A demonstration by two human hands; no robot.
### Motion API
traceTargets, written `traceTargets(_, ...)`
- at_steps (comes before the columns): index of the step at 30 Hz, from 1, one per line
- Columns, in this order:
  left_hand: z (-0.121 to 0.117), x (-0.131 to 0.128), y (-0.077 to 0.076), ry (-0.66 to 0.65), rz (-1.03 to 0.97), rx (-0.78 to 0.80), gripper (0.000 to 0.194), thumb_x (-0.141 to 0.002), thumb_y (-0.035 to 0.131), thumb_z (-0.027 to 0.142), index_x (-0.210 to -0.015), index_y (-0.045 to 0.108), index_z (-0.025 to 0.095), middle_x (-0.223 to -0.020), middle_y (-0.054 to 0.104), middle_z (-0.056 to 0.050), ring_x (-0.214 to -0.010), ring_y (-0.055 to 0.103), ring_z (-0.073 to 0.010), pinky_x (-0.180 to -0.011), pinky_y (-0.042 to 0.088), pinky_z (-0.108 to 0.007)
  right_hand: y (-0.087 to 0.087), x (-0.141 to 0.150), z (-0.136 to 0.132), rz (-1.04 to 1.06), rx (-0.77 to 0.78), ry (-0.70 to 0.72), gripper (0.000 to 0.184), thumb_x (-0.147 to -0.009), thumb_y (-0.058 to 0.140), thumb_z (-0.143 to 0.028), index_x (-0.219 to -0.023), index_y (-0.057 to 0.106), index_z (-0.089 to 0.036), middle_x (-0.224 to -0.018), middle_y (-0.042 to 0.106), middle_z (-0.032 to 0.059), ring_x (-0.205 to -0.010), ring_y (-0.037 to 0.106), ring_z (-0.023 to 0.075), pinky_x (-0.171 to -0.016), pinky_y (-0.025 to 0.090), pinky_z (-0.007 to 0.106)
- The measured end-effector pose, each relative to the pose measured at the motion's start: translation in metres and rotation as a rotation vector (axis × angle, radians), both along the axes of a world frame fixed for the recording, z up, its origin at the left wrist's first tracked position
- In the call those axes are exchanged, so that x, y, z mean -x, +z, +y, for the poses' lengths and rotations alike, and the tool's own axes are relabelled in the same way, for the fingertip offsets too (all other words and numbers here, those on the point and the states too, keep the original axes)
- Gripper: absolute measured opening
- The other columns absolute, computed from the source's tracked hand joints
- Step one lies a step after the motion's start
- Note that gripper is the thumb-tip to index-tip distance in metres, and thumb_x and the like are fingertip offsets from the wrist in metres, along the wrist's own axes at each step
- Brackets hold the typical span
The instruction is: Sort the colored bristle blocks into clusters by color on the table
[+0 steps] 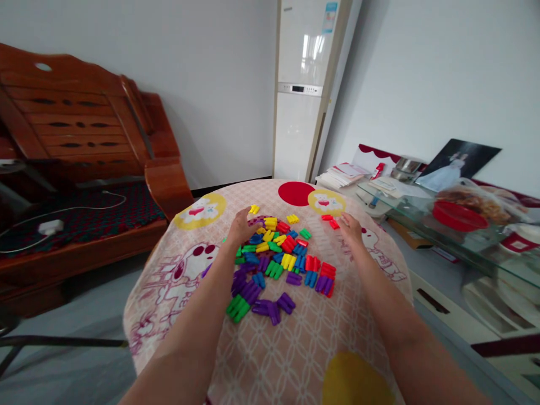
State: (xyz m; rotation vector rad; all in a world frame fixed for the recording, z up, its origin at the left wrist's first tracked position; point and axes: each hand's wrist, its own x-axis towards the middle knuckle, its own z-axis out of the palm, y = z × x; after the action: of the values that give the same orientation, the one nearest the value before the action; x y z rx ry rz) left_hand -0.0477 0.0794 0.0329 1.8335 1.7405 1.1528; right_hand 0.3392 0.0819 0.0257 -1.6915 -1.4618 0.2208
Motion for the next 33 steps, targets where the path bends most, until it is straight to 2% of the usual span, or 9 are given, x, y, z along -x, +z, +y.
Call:
traceTargets(3,0.033,0.0,-0.006,0.12,-0.066,0.121,0.08,-0.069,0.077,0.035,-0.139,0.05,0.008,-0.151,0.045,-0.028,-0.146,0.036,-0.0406,-0.119,0.029,-0.05,-0.009,-0.007,0.015,-0.005,0.152,-0.085,0.054,-0.084,0.056,-0.04,-0.129,0.065,-0.012,-0.135,0.064,0.0181,-0.125,0.059,0.0305,-0.111,0.043,0.046)
traceTargets(6,0.062,-0.003,-0.006,0.088,-0.091,0.124,0.073,-0.068,0.078,0.035,-0.134,0.056,0.011,-0.148,0.051,-0.026,-0.145,0.037,-0.0403,-0.119,0.029,-0.051,-0.011,0.005,0.026,-0.04,0.191,-0.039,0.054,-0.085,0.057,-0.037,-0.132,0.064,-0.011,-0.138,0.062,0.0184,-0.129,0.057,0.0293,-0.113,0.04,0.044)
traceTargets(9,0.078,-0.014,-0.003,-0.053,-0.028,0.147,0.05,-0.07,0.075,0.033,-0.117,0.068,0.017,-0.131,0.066,-0.018,-0.133,0.052,-0.0361,-0.114,0.037,-0.046,-0.007,0.031,0.037,-0.033,0.186,0.095,0.046,-0.085,0.058,-0.034,-0.125,0.068,-0.013,-0.13,0.068,0.015,-0.123,0.06,0.0273,-0.11,0.043,0.041)
traceTargets(12,0.074,-0.03,0.001,-0.177,0.059,0.208,0.033,-0.073,0.071,0.035,-0.1,0.075,0.018,-0.113,0.074,-0.014,-0.113,0.065,-0.0327,-0.102,0.046,-0.041,-0.001,0.069,0.044,0.015,0.154,0.34,0.031,-0.086,0.056,-0.034,-0.103,0.075,-0.018,-0.104,0.077,0.0069,-0.105,0.067,0.0242,-0.1,0.049,0.037)
traceTargets(16,0.046,-0.045,0.006,-0.307,0.037,0.234,0.033,-0.076,0.067,0.04,-0.099,0.076,0.019,-0.103,0.076,-0.011,-0.098,0.068,-0.0284,-0.089,0.052,-0.036,0.008,0.12,0.041,0.137,0.166,0.578,0.027,-0.083,0.061,-0.037,-0.094,0.077,-0.018,-0.097,0.077,0.0043,-0.101,0.068,0.0239,-0.097,0.05,0.036)
traceTargets(21,0.001,-0.045,0.02,-0.411,-0.231,0.26,0.04,-0.07,0.073,0.038,-0.105,0.074,0.019,-0.105,0.075,-0.009,-0.098,0.068,-0.0278,-0.087,0.054,-0.037,0.022,0.154,0.012,0.323,0.271,0.662,0.034,-0.081,0.065,-0.043,-0.1,0.075,-0.017,-0.103,0.076,0.005,-0.103,0.067,0.0231,-0.096,0.051,0.037)
traceTargets(25,-0.043,-0.038,0.032,-0.482,-0.289,0.113,0.042,-0.063,0.081,0.034,-0.102,0.076,0.023,-0.115,0.073,-0.008,-0.113,0.064,-0.0308,-0.104,0.048,-0.042,0.034,0.152,-0.033,0.4,0.25,0.757,0.046,-0.08,0.067,-0.048,-0.112,0.072,-0.017,-0.096,0.075,0.0054,-0.094,0.069,0.0211,-0.087,0.054,0.033)
traceTargets(30,-0.114,-0.026,0.043,-0.562,-0.301,0.168,0.052,-0.066,0.082,0.037,-0.116,0.073,0.026,-0.122,0.07,-0.009,-0.093,0.07,-0.0266,-0.086,0.057,-0.041,0.05,0.139,-0.102,0.304,0.235,0.849,0.044,-0.084,0.065,-0.044,-0.12,0.07,-0.018,-0.092,0.075,0.0051,-0.087,0.07,0.0209,-0.081,0.055,0.033)
traceTargets(33,-0.15,-0.014,0.044,-0.555,-0.208,0.103,0.047,-0.071,0.079,0.039,-0.116,0.073,0.027,-0.118,0.071,-0.009,-0.102,0.069,-0.0291,-0.093,0.055,-0.043,0.053,0.123,-0.129,0.291,0.215,0.836,0.043,-0.086,0.064,-0.045,-0.119,0.071,-0.019,-0.095,0.076,0.0057,-0.088,0.071,0.0219,-0.083,0.055,0.034)
